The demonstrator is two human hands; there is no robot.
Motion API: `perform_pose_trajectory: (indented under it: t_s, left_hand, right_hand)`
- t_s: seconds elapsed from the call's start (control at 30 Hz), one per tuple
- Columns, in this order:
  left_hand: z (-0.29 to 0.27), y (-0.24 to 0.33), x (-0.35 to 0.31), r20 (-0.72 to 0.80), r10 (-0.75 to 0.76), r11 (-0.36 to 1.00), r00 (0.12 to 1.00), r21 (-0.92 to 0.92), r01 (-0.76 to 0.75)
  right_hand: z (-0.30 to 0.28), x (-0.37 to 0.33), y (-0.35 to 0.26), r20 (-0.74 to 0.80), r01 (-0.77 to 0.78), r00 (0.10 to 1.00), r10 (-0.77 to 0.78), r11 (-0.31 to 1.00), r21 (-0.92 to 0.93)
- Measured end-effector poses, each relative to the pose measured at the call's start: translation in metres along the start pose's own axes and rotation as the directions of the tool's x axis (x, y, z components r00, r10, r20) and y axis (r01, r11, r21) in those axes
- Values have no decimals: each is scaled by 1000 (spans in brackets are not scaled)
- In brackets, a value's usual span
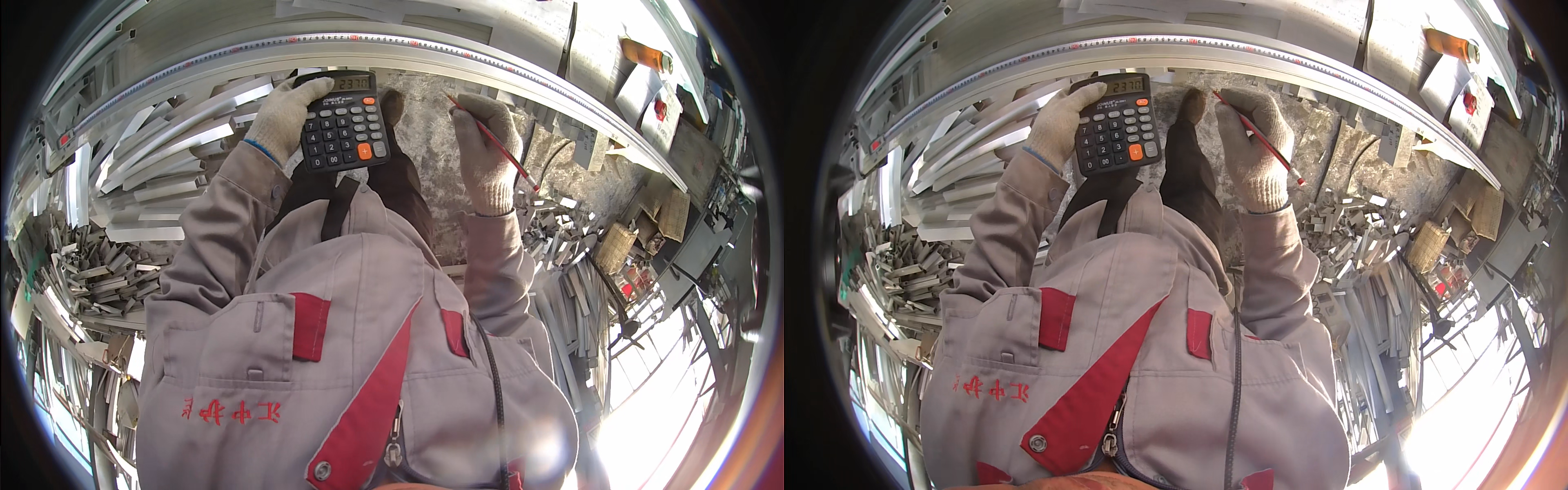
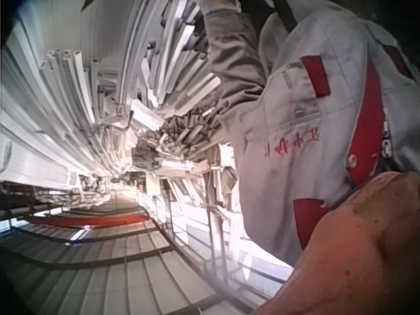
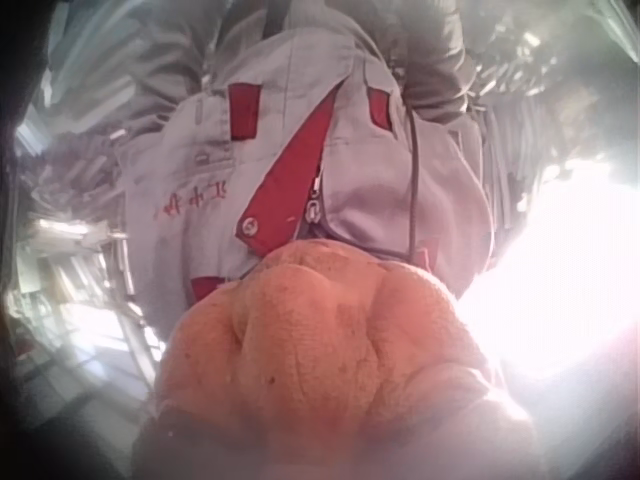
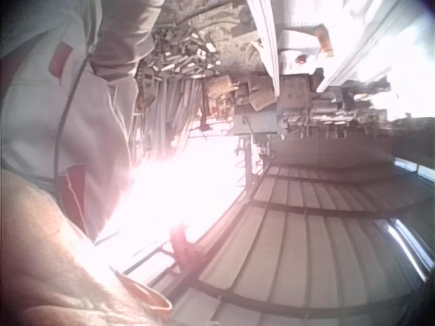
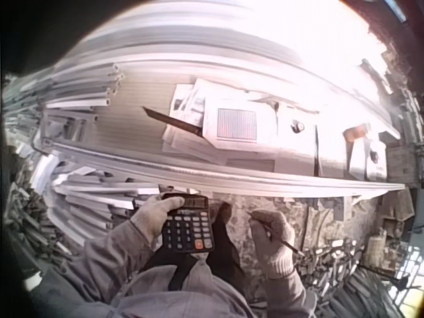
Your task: The person uses a calculator and a pencil to perform calculations while referencing a measuring tape attached to a metal profile. They repeatedly enter numbers on the calculator and mark or note values on the tape.
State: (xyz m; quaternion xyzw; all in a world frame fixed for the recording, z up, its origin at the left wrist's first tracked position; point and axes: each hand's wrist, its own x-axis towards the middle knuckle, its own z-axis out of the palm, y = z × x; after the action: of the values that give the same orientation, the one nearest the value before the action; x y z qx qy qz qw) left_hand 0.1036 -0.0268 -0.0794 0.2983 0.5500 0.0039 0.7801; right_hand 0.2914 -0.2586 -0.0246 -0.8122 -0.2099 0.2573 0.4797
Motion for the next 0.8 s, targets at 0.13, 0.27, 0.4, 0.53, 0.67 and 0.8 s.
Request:
perform_pose_trajectory:
  t_s: [0.13, 0.27, 0.4, 0.53, 0.67, 0.8]
  left_hand:
    - [-2, -6, 6, 9, -29, 997, 1000, -77, 30]
    - [-1, -8, 14, -5, -21, 999, 1000, -48, 21]
    - [0, -11, 19, -41, -14, 1000, 999, -19, 13]
    - [1, -13, 25, -38, -12, 1000, 999, 25, 13]
    - [-2, -17, 22, 24, -24, 998, 999, 51, 23]
    - [-3, -32, 21, 3, -68, 998, 998, -15, 68]
  right_hand:
    - [9, 37, 20, 28, -43, 999, 42, 997, 67]
    - [22, 74, 31, 76, -38, 997, 20, 970, 240]
    - [38, 106, 43, 179, -102, 982, 58, 964, 246]
    - [63, 126, 55, 317, -133, 947, 56, 964, 230]
    - [87, 138, 68, 353, -91, 936, 0, 966, 241]
    - [102, 151, 78, 361, -29, 932, -34, 986, 166]
